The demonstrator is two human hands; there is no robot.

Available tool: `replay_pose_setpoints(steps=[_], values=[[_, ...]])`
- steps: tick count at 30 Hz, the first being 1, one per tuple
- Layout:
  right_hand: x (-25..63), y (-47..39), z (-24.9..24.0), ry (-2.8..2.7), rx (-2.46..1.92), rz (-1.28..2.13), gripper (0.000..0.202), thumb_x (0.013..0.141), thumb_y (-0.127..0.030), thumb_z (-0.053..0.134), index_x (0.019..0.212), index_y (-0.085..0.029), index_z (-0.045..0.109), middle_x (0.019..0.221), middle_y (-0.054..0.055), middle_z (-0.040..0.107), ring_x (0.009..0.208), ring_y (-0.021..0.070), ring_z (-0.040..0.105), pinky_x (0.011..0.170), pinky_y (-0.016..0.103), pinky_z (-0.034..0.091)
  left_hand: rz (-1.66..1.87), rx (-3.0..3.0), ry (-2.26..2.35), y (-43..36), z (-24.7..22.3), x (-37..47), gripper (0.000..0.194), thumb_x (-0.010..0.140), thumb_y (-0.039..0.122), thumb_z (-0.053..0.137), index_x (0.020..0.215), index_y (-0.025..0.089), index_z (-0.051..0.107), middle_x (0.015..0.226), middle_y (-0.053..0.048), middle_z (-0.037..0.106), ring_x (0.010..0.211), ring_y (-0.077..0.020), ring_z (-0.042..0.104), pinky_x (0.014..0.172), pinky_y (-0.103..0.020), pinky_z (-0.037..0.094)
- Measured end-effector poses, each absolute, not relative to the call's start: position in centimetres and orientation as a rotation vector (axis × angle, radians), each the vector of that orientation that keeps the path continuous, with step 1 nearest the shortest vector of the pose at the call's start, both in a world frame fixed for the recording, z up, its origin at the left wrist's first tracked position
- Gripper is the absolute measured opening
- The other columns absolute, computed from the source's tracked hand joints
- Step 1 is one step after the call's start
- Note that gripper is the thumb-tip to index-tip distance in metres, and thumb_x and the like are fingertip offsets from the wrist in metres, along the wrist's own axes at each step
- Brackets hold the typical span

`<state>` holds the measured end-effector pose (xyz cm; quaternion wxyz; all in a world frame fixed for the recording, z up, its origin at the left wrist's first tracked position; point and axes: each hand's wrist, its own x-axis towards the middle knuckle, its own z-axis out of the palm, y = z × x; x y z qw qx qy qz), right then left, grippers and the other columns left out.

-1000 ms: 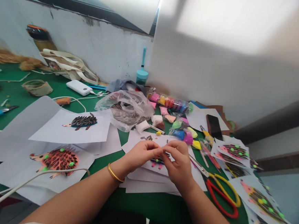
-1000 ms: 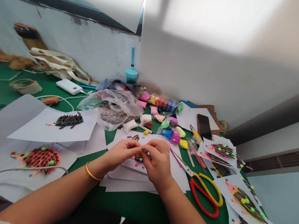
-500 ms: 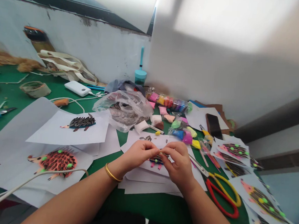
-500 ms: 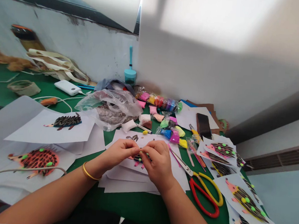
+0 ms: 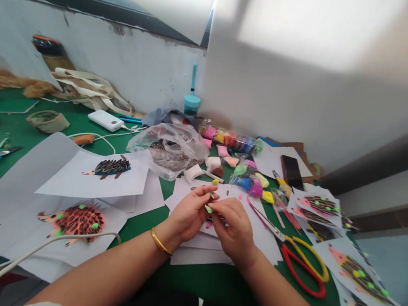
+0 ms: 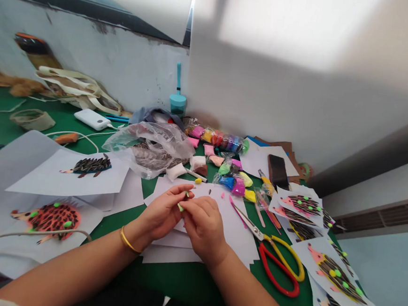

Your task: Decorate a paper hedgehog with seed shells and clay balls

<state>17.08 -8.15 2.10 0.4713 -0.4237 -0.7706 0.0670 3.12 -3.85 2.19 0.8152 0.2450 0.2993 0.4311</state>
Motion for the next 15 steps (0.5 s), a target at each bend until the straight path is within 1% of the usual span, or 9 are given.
replay_pose_setpoints(steps=[1, 3, 5, 6, 8, 9, 12, 13, 15], values=[[16.8, -8.1, 2.1, -1.92, -1.036, 0.138, 0.025, 0.091, -0.013, 0.057, 0.11, -0.026, 0.068, 0.096, 0.005, 0.07, 0.091, 0.0208, 0.062, 0.083, 0.041, 0.05, 0.912, 0.485, 0.628, -3.9, 2.3, 3.2, 0.024, 0.084, 0.026, 0.063, 0.107, 0.019, 0.063, 0.094, -0.004, 0.064, 0.082, -0.0121, 0.061, 0.075, -0.025, 0.051], [16.4, -8.1, 2.2, -1.982, -1.062, 0.06, 0.022, 0.092, -0.015, 0.057, 0.106, -0.027, 0.07, 0.095, 0.004, 0.072, 0.091, 0.0207, 0.061, 0.084, 0.041, 0.048, 0.888, 0.45, 0.601, -3.9, 2.7, 3.1, 0.026, 0.091, 0.034, 0.053, 0.108, 0.019, 0.064, 0.101, -0.008, 0.064, 0.094, -0.0155, 0.062, 0.086, -0.029, 0.052], [16.2, -8.1, 2.3, -2.046, -1.107, -0.027, 0.023, 0.092, -0.019, 0.058, 0.109, -0.027, 0.071, 0.101, 0.004, 0.073, 0.096, 0.0218, 0.061, 0.085, 0.041, 0.046, 0.87, 0.46, 0.574, -3.6, 3.1, 2.7, 0.042, 0.096, 0.049, 0.04, 0.111, 0.018, 0.063, 0.108, -0.011, 0.063, 0.104, -0.0183, 0.061, 0.095, -0.032, 0.051], [16.1, -8.2, 2.3, -2.082, -1.127, -0.061, 0.025, 0.092, -0.022, 0.058, 0.114, -0.028, 0.069, 0.107, 0.005, 0.072, 0.1, 0.0231, 0.06, 0.086, 0.042, 0.045, 0.866, 0.475, 0.572, -3.5, 3.3, 2.5, 0.05, 0.096, 0.056, 0.034, 0.112, 0.017, 0.062, 0.11, -0.012, 0.063, 0.107, -0.0195, 0.061, 0.096, -0.033, 0.051], [15.9, -8.5, 2.3, -2.167, -1.135, -0.089, 0.034, 0.093, -0.034, 0.058, 0.126, -0.028, 0.064, 0.123, 0.007, 0.068, 0.111, 0.0267, 0.058, 0.092, 0.044, 0.042, 0.867, 0.498, 0.587, -3.2, 3.6, 2.0, 0.064, 0.093, 0.066, 0.025, 0.115, 0.017, 0.06, 0.113, -0.013, 0.062, 0.112, -0.0223, 0.06, 0.097, -0.037, 0.051], [15.7, -8.7, 2.3, -2.21, -1.12, -0.088, 0.042, 0.092, -0.042, 0.057, 0.131, -0.027, 0.06, 0.131, 0.008, 0.064, 0.117, 0.0286, 0.055, 0.095, 0.045, 0.04, 0.899, 0.499, 0.592, -3.1, 3.6, 1.8, 0.069, 0.091, 0.071, 0.022, 0.115, 0.018, 0.06, 0.113, -0.013, 0.062, 0.113, -0.023, 0.059, 0.097, -0.038, 0.051], [15.2, -9.0, 2.0, -2.286, -1.081, -0.113, 0.067, 0.091, -0.063, 0.049, 0.145, -0.024, 0.047, 0.145, 0.009, 0.053, 0.132, 0.0323, 0.045, 0.107, 0.048, 0.031, 0.939, 0.498, 0.589, -3.0, 3.7, 1.5, 0.08, 0.086, 0.08, 0.017, 0.113, 0.019, 0.061, 0.112, -0.013, 0.064, 0.116, -0.0255, 0.058, 0.097, -0.042, 0.051], [15.2, -9.1, 2.0, -2.283, -1.1, -0.142, 0.072, 0.09, -0.067, 0.046, 0.147, -0.023, 0.043, 0.147, 0.01, 0.051, 0.136, 0.0329, 0.042, 0.108, 0.048, 0.028, 0.925, 0.503, 0.579, -3.0, 3.6, 1.4, 0.082, 0.084, 0.081, 0.018, 0.112, 0.019, 0.062, 0.112, -0.014, 0.065, 0.116, -0.0267, 0.058, 0.097, -0.043, 0.051], [15.2, -9.1, 2.0, -2.253, -1.183, -0.215, 0.074, 0.089, -0.07, 0.044, 0.149, -0.025, 0.041, 0.15, 0.01, 0.047, 0.14, 0.0337, 0.037, 0.109, 0.048, 0.026, 0.901, 0.514, 0.545, -3.1, 3.6, 1.4, 0.081, 0.084, 0.081, 0.019, 0.112, 0.018, 0.062, 0.115, -0.015, 0.065, 0.119, -0.0285, 0.056, 0.098, -0.045, 0.05]])
